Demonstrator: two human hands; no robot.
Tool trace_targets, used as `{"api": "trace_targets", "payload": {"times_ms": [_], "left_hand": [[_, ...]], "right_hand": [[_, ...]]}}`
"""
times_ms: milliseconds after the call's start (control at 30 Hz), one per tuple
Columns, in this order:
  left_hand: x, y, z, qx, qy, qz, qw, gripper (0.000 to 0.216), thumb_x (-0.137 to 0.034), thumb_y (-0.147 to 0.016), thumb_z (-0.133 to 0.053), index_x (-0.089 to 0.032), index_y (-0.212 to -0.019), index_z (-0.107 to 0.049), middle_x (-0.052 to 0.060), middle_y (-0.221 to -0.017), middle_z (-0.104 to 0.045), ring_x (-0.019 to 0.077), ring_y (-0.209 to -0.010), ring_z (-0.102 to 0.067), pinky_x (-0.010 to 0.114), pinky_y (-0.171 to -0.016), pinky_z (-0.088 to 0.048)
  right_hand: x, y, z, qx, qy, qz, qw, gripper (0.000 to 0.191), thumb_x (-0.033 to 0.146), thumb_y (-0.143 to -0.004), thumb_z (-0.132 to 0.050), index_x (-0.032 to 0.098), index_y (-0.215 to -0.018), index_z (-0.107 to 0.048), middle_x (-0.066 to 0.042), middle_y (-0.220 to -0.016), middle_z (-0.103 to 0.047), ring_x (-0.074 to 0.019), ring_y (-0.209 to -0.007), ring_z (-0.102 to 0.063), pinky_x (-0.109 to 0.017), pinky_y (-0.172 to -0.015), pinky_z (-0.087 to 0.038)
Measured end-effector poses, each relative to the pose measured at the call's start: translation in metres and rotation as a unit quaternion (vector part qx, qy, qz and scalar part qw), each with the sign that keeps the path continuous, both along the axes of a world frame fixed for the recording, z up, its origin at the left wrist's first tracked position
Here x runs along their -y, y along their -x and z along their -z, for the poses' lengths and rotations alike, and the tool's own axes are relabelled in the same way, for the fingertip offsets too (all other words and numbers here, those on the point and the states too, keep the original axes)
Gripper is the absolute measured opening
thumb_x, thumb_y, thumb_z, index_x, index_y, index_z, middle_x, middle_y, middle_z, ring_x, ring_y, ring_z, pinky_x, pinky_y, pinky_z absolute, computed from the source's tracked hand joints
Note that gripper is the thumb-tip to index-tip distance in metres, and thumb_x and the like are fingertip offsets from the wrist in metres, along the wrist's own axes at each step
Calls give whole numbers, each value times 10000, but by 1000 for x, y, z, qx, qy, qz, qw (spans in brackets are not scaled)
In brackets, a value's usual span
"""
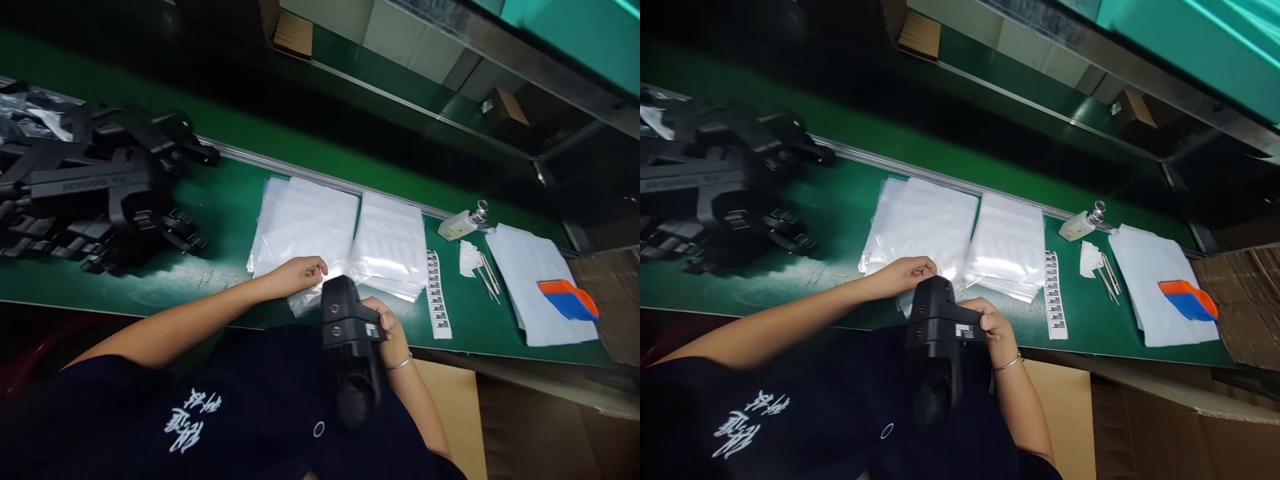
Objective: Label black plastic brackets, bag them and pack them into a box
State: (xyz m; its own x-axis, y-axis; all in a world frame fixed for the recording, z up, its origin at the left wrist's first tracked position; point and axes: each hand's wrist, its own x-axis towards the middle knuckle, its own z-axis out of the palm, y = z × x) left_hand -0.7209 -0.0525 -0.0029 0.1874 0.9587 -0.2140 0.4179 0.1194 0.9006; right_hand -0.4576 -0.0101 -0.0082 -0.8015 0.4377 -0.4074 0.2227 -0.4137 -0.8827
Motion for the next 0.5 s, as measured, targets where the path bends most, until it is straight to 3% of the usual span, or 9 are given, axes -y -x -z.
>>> {"api": "trace_targets", "payload": {"times_ms": [67, 167, 333, 500], "left_hand": [[2, 1, -1, 34, -11, -33, 999, 196, -269, -805, -433, -193, -960, -524, -43, -662, -514, 128, -594, -515, 240, -591, -400], [11, 3, -8, -13, -84, -47, 995, 248, -224, -818, -406, -198, -1055, -473, -54, -671, -504, 119, -576, -502, 233, -582, -383], [25, 0, -21, -191, -176, 51, 964, 291, -208, -881, -385, -205, -1166, -444, -16, -770, -615, 159, -695, -613, 256, -638, -411], [22, -4, -31, -289, -143, 105, 941, 324, -186, -904, -385, -198, -1224, -440, -4, -808, -680, 189, -716, -669, 265, -621, -436]], "right_hand": [[-7, 6, 3, -10, 20, -18, 1000, 636, 752, -499, -678, 144, -689, -689, -20, -572, -601, -154, -503, -525, -271, -479, -423], [-16, 7, 0, 1, 20, -1, 1000, 507, 631, -651, -674, 147, -797, -721, -29, -635, -640, -151, -528, -548, -263, -506, -438], [-15, 8, -13, 69, -112, 83, 988, 388, 504, -756, -678, 169, -937, -750, -35, -802, -704, -188, -732, -618, -293, -698, -485], [-6, 16, -13, 92, -149, 180, 968, 467, 541, -773, -647, 164, -1035, -733, -74, -956, -735, -245, -860, -657, -355, -797, -510]]}}
